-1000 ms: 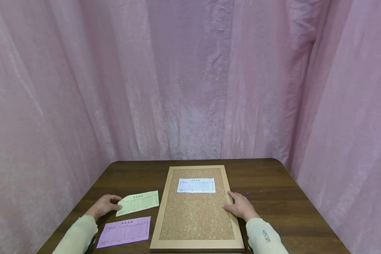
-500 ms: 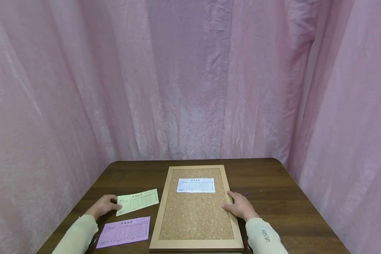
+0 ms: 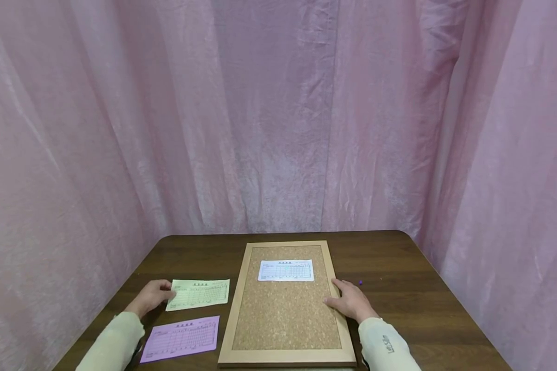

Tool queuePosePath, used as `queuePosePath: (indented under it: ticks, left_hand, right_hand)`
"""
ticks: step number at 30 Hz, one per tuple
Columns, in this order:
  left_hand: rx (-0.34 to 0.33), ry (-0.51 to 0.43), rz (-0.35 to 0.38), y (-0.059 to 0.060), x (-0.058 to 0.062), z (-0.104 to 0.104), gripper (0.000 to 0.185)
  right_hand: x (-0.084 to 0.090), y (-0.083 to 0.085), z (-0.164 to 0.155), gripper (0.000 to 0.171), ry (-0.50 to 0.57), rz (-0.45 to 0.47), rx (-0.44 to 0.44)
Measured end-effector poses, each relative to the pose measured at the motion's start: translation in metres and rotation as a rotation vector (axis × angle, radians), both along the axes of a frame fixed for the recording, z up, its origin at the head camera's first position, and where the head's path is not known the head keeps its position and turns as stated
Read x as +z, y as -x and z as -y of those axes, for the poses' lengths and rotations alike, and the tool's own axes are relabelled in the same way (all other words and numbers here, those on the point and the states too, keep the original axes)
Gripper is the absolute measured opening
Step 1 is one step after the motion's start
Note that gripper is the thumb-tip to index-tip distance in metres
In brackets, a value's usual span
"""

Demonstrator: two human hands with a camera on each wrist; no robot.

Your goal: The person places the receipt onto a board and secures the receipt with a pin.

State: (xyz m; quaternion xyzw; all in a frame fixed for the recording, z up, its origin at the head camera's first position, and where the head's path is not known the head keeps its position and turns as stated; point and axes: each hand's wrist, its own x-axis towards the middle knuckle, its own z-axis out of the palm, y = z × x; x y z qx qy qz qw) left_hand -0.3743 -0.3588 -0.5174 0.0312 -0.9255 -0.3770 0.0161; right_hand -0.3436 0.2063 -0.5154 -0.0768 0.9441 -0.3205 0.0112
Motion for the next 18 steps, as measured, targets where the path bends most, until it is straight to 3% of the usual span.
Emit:
queuePosePath:
  ticks: [12,18]
  left_hand:
    - [0.038,-0.117,-0.033,0.006,0.007,-0.005,0.022]
    - [0.045,-0.255,-0.052,0.009,0.013,-0.007,0.025]
  right_hand:
    - [-0.001,0.001,-0.001,0.074,-0.005,0.008,0.001]
    - [0.0,0.0,0.0,0.074,0.006,0.004,0.005]
